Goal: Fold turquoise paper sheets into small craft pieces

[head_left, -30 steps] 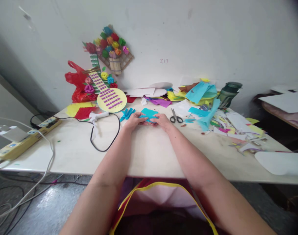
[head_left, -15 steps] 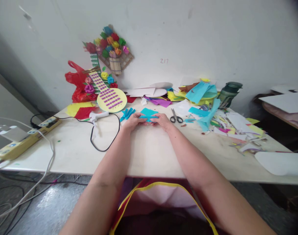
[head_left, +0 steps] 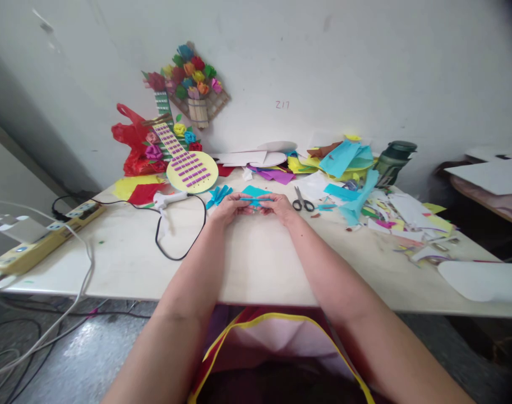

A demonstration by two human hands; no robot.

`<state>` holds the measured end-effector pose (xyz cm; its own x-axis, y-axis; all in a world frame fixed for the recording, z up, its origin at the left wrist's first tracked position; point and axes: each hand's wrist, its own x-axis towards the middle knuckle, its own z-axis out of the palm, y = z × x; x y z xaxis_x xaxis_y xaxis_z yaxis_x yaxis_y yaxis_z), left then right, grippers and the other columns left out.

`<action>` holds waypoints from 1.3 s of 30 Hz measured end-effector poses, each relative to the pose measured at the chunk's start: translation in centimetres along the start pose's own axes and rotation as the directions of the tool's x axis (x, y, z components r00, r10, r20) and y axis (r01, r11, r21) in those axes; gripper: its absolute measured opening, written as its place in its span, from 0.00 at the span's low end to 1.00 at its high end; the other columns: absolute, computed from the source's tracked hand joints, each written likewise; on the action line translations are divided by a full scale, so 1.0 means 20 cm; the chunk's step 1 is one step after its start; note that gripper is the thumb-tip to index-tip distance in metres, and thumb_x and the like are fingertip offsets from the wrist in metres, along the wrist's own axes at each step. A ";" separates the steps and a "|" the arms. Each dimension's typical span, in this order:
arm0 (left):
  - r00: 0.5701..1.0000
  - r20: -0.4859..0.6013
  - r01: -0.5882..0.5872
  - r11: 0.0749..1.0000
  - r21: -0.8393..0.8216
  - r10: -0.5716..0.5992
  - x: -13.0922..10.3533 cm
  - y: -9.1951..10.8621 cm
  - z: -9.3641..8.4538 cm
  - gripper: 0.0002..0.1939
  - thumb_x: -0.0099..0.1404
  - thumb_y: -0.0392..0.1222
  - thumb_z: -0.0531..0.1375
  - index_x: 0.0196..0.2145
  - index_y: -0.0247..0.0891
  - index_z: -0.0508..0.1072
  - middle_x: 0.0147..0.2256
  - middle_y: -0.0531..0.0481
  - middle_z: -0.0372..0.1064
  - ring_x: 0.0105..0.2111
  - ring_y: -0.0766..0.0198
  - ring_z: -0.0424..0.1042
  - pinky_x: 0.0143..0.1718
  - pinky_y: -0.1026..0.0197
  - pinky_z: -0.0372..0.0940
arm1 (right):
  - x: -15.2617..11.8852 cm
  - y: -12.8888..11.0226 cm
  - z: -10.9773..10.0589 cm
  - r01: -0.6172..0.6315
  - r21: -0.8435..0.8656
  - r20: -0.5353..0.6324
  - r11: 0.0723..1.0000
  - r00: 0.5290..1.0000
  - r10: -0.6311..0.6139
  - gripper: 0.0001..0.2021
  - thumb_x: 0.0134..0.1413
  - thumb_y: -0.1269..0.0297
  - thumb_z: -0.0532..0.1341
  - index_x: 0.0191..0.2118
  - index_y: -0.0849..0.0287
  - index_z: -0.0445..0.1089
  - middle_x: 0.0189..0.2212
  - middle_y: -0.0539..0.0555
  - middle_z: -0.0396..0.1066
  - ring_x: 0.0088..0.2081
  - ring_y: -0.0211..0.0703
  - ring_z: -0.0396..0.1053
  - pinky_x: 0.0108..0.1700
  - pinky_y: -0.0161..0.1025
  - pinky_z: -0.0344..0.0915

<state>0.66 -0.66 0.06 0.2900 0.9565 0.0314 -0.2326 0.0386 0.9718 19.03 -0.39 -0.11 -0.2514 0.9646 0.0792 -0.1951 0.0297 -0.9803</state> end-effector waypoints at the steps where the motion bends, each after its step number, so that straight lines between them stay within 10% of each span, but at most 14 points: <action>1: 1.000 -0.003 -0.002 1.000 -0.012 0.002 0.00 0.00 0.00 0.11 0.48 0.35 0.66 0.32 0.34 0.73 0.24 0.49 0.74 0.23 0.63 0.74 0.32 0.59 0.70 | 0.00 0.00 0.00 0.006 0.007 0.009 1.000 1.000 -0.006 0.11 0.35 0.71 0.67 0.32 0.63 0.74 0.18 0.51 0.73 0.17 0.34 0.66 0.22 0.31 0.63; 39: 0.992 0.004 -0.127 0.989 -0.079 0.128 0.00 0.02 0.00 0.10 0.48 0.41 0.61 0.26 0.30 0.76 0.23 0.45 0.74 0.26 0.58 0.75 0.35 0.53 0.71 | 0.01 0.01 -0.02 0.056 0.175 0.109 0.983 0.991 -0.076 0.09 0.42 0.62 0.61 0.24 0.64 0.70 0.20 0.55 0.72 0.21 0.39 0.67 0.26 0.39 0.65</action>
<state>0.59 -0.56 0.39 0.2612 0.9525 0.1564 -0.3400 -0.0608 0.9384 19.29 -0.13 -0.27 -0.3375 0.9253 0.1730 -0.3721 0.0376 -0.9274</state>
